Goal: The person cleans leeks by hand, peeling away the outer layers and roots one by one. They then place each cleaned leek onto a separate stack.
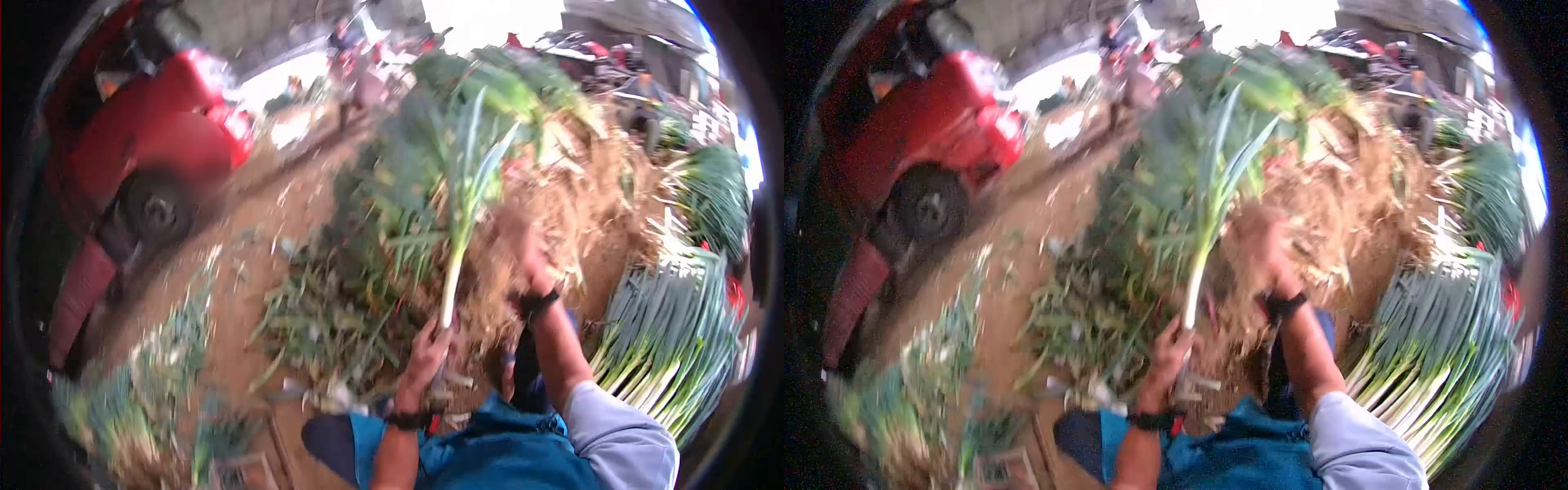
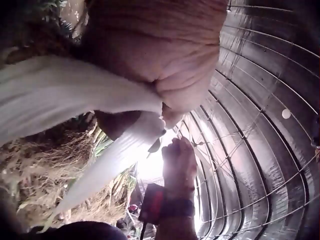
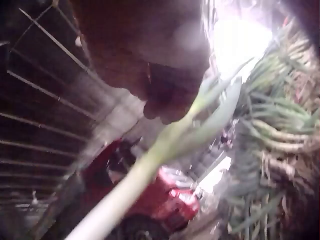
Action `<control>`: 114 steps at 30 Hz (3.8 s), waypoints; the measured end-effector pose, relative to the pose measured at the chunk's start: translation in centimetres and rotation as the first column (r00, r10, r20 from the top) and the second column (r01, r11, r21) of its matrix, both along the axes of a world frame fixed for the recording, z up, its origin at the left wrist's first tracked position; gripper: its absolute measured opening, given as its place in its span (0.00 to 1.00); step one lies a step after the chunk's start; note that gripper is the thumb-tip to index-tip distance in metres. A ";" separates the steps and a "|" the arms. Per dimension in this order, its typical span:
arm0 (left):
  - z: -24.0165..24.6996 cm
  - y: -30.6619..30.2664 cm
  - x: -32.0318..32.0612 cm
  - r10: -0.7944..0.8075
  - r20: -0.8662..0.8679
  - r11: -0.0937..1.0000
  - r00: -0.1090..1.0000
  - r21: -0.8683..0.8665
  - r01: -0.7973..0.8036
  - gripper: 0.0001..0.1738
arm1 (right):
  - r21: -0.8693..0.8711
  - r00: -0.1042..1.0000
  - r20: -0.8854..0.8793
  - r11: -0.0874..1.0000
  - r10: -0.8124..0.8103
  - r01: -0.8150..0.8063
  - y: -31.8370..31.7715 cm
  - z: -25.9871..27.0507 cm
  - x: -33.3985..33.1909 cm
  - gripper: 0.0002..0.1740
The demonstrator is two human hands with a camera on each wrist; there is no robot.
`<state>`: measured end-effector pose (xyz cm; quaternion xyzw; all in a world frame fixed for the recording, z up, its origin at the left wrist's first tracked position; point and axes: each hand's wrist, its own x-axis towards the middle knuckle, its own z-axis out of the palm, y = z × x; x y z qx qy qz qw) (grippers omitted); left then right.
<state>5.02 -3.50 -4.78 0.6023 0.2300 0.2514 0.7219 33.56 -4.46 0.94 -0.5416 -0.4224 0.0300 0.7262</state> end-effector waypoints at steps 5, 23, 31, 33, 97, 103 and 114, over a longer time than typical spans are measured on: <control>0.1 -0.3 -0.5 -0.023 0.012 0.999 1.000 0.022 0.022 0.17 | 0.101 0.933 0.329 0.977 0.146 -0.189 2.8 8.8 -11.2 0.12; -2.4 -0.4 2.1 0.261 -0.001 0.597 0.965 0.786 -0.160 0.27 | -0.557 0.862 0.498 0.796 0.090 0.238 -2.2 0.5 -5.0 0.15; -0.3 -1.4 2.1 0.440 -0.176 0.464 0.881 0.884 -0.055 0.26 | -0.409 0.968 0.225 0.892 -0.107 0.194 -0.6 -2.9 -4.1 0.18; -2.6 -0.1 2.3 0.372 0.024 0.531 0.928 0.814 -0.234 0.22 | -0.410 0.957 0.285 0.896 -0.052 0.171 0.5 -3.0 -4.8 0.15; 0.1 20.3 -19.3 0.689 -0.249 0.723 0.681 0.310 -0.618 0.15 | 0.387 0.398 -0.796 0.889 0.456 -0.246 5.0 -4.2 1.7 0.13; 2.8 11.8 -0.8 -0.022 -0.250 0.935 0.968 0.339 0.109 0.28 | 0.627 0.186 -0.618 0.621 0.764 -0.469 5.1 -4.7 1.1 0.11; 1.6 7.4 3.9 -0.491 -0.160 0.871 0.856 -0.089 0.483 0.43 | 0.727 0.007 -0.554 0.487 0.833 -0.484 4.3 -5.0 1.7 0.16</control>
